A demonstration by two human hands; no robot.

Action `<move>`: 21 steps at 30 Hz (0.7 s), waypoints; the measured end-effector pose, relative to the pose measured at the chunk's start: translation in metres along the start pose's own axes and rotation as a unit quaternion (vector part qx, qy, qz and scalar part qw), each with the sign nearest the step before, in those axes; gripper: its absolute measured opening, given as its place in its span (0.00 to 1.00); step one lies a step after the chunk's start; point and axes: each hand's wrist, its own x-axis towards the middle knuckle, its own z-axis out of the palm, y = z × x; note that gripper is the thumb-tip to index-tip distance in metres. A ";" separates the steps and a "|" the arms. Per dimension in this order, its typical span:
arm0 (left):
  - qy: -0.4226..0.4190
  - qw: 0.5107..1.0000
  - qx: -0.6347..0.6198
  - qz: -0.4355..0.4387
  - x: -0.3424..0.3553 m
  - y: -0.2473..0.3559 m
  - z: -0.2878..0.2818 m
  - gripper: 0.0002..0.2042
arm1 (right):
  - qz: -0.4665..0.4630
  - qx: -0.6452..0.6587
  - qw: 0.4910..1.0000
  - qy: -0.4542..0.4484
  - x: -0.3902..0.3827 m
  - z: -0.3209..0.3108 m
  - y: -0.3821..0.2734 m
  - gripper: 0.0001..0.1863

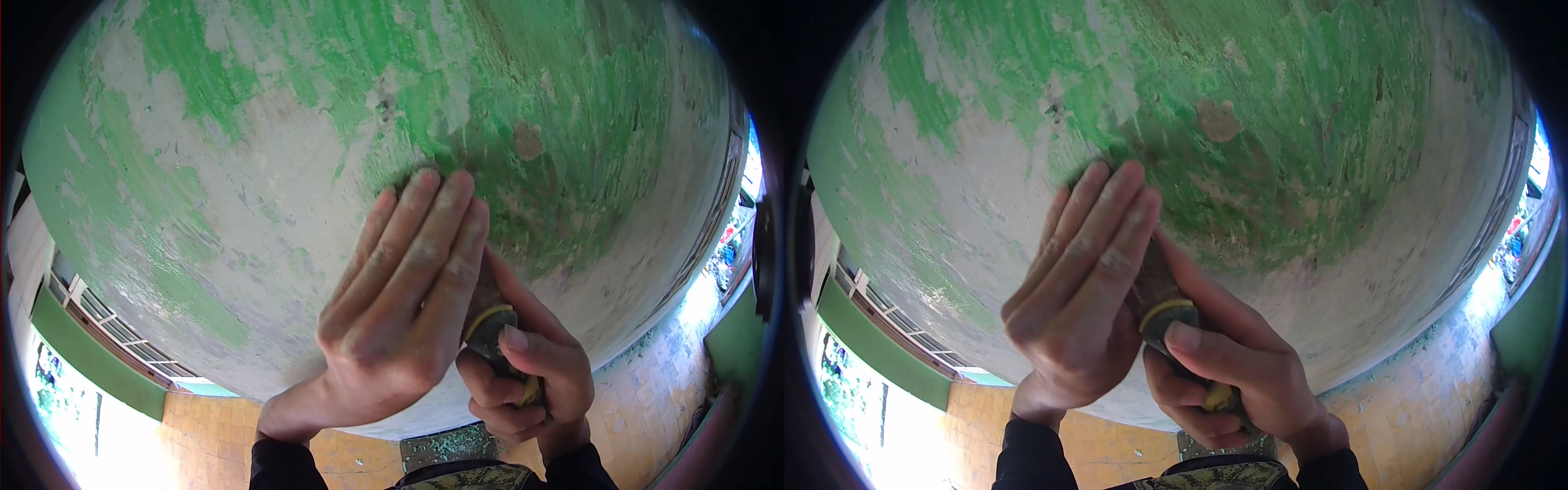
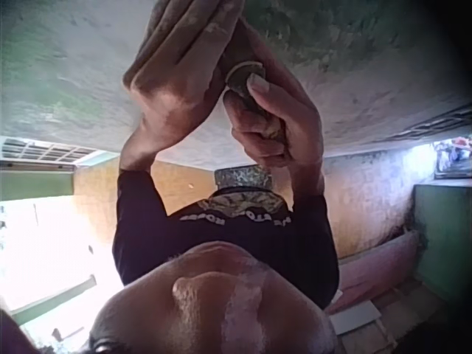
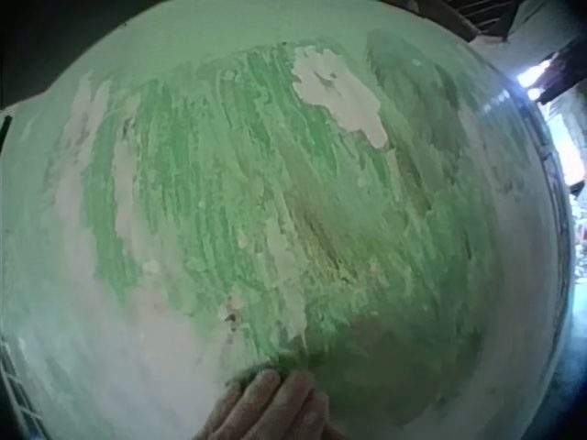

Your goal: The person scrapes old green paint from a wall using a putty knife.

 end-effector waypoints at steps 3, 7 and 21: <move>-0.004 1.000 0.003 -0.006 -0.002 -0.004 0.002 0.19 | 0.014 -0.015 0.999 0.050 -0.001 -0.005 0.012 0.42; 0.017 1.000 -0.003 -0.006 0.006 -0.007 0.000 0.19 | 0.028 -0.028 0.997 0.071 0.003 0.009 0.001 0.42; 0.029 0.999 -0.014 -0.006 0.011 -0.010 -0.005 0.16 | 0.010 -0.005 0.999 0.032 0.009 0.019 0.002 0.40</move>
